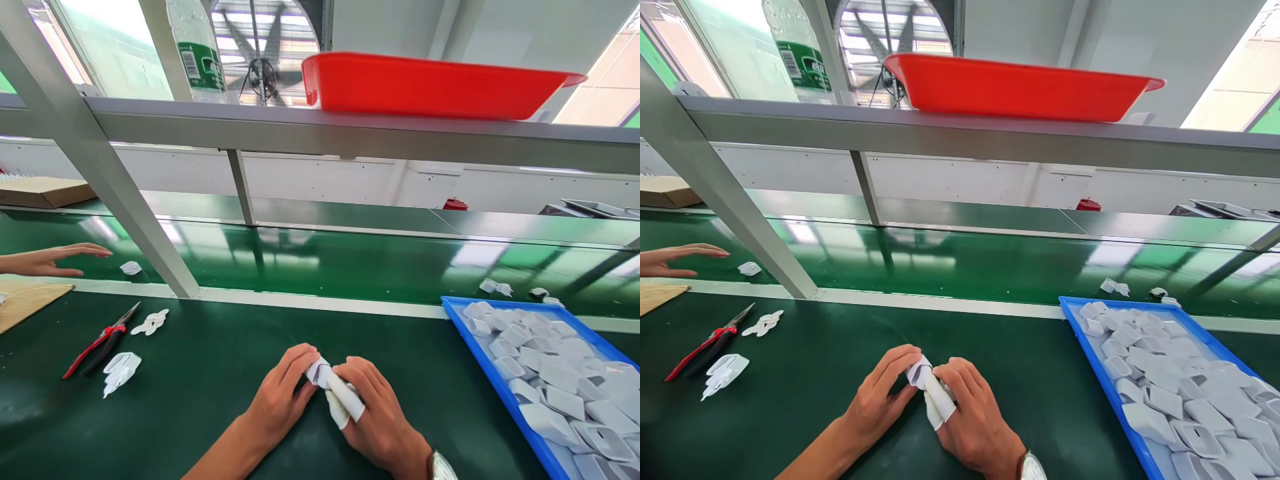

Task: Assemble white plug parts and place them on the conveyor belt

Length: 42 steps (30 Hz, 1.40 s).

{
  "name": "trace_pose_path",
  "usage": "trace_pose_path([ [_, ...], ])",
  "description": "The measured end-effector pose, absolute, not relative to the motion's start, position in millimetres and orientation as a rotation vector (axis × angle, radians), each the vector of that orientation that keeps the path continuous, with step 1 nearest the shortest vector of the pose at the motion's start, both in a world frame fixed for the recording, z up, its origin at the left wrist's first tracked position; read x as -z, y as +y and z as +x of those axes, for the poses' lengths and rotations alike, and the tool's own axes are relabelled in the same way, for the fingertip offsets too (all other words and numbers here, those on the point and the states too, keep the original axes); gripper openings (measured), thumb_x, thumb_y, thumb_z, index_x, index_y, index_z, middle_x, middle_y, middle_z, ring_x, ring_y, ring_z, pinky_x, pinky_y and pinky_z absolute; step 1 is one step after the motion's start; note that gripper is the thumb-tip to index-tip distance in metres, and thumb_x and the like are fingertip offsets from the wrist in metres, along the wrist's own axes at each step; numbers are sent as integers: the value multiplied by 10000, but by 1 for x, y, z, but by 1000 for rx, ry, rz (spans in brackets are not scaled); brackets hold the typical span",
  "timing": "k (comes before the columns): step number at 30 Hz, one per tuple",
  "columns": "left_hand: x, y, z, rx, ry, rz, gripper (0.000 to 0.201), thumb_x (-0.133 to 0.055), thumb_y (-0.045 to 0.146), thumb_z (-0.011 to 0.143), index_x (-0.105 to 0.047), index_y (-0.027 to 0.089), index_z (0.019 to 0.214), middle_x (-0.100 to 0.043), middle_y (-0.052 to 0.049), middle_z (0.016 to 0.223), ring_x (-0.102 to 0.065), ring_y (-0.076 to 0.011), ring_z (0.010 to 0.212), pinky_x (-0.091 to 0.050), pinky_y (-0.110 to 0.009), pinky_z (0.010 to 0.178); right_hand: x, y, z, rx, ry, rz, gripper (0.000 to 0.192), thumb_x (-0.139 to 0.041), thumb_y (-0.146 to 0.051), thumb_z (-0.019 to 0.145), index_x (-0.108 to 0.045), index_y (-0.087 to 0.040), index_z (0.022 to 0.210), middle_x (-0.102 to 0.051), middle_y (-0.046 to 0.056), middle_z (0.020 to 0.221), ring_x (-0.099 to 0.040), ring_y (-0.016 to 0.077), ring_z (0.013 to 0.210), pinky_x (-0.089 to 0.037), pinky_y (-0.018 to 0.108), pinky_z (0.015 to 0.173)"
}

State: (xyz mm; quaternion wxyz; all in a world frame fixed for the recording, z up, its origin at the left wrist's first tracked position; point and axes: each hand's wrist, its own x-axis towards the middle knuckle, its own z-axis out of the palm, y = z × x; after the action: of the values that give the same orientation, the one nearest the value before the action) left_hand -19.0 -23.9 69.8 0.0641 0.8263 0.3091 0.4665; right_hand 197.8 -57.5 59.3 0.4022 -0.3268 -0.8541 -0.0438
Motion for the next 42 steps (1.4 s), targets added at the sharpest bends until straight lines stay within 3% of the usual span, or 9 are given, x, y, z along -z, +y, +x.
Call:
trace_pose_path([
  [10, -69, -26, -17, -1423, 894, 2529, 394, -608, 54, 951, -551, 163, 1325, -643, -108, 1184, -661, -191, 1100, -608, -312, 978, -71, -56, 191, 167, -2101, -825, 382, -526, -4, 880, -587, -123, 1239, -625, 135, 1112, -589, 258, 998, -591, 515, 930],
  [22, -73, -23, -19, -1435, 896, 2500, 391, -638, 26, 926, -558, 136, 1292, -628, -108, 1174, -642, -178, 1103, -581, -285, 999, -84, -55, 190, 154, -2030, -799, 357, -586, 7, 884, -590, -99, 1225, -638, 132, 1058, -608, 246, 976, -602, 457, 906],
  [34, -70, -25, -21, -1382, 855, 2536, 410, -613, 18, 932, -548, 129, 1322, -616, -120, 1193, -631, -189, 1116, -582, -301, 1000, -76, -54, 192, 106, -2106, -807, 414, -548, 11, 884, -579, -124, 1274, -627, 132, 1120, -595, 256, 1009, -579, 494, 959],
  [42, -67, -27, -17, -1392, 878, 2555, 419, -590, 43, 949, -538, 135, 1355, -613, -130, 1195, -645, -196, 1097, -598, -306, 970, -75, -52, 186, -74, -2018, -752, 483, -510, 36, 901, -531, -136, 1351, -582, 159, 1152, -577, 244, 1015, -603, 415, 824],
])
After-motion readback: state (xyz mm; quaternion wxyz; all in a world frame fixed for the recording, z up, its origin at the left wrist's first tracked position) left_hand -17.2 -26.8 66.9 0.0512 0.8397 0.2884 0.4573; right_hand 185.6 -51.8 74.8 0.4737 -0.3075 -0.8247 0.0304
